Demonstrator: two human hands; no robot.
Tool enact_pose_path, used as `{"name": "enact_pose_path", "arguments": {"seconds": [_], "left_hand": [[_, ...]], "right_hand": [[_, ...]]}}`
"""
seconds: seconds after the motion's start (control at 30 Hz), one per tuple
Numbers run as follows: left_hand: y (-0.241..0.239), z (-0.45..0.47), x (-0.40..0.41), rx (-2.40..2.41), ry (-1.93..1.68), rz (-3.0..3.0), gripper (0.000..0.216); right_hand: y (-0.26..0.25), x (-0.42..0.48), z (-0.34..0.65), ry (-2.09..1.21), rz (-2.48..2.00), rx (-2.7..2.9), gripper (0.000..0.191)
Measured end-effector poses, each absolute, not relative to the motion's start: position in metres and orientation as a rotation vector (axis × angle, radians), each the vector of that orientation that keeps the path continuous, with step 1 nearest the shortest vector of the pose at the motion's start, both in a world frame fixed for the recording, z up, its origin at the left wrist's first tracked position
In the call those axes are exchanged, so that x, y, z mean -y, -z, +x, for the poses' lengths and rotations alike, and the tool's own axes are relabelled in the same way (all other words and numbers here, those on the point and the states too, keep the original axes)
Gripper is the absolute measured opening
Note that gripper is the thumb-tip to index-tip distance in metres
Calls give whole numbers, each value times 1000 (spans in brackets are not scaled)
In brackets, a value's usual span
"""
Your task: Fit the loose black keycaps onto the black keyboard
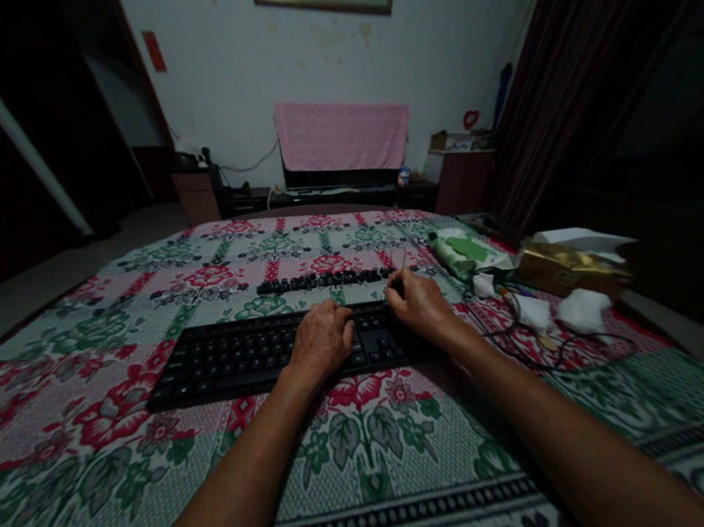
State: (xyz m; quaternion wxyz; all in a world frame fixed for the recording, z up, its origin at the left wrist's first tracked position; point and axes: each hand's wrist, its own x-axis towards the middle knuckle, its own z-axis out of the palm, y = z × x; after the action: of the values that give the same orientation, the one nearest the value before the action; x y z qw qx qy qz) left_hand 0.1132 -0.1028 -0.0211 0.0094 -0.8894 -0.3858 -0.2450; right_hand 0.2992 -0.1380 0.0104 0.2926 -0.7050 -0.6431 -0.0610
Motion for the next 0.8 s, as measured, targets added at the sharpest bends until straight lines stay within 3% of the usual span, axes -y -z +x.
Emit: {"name": "enact_pose_path", "arguments": {"seconds": [0.3, 0.8], "left_hand": [[19, 114, 103, 1237, 752, -2777, 28], [18, 113, 104, 1228, 833, -2782, 26]], "right_hand": [[-14, 141, 300, 79, -2159, 1697, 26], [-17, 133, 312, -456, -1600, 1393, 19]]}}
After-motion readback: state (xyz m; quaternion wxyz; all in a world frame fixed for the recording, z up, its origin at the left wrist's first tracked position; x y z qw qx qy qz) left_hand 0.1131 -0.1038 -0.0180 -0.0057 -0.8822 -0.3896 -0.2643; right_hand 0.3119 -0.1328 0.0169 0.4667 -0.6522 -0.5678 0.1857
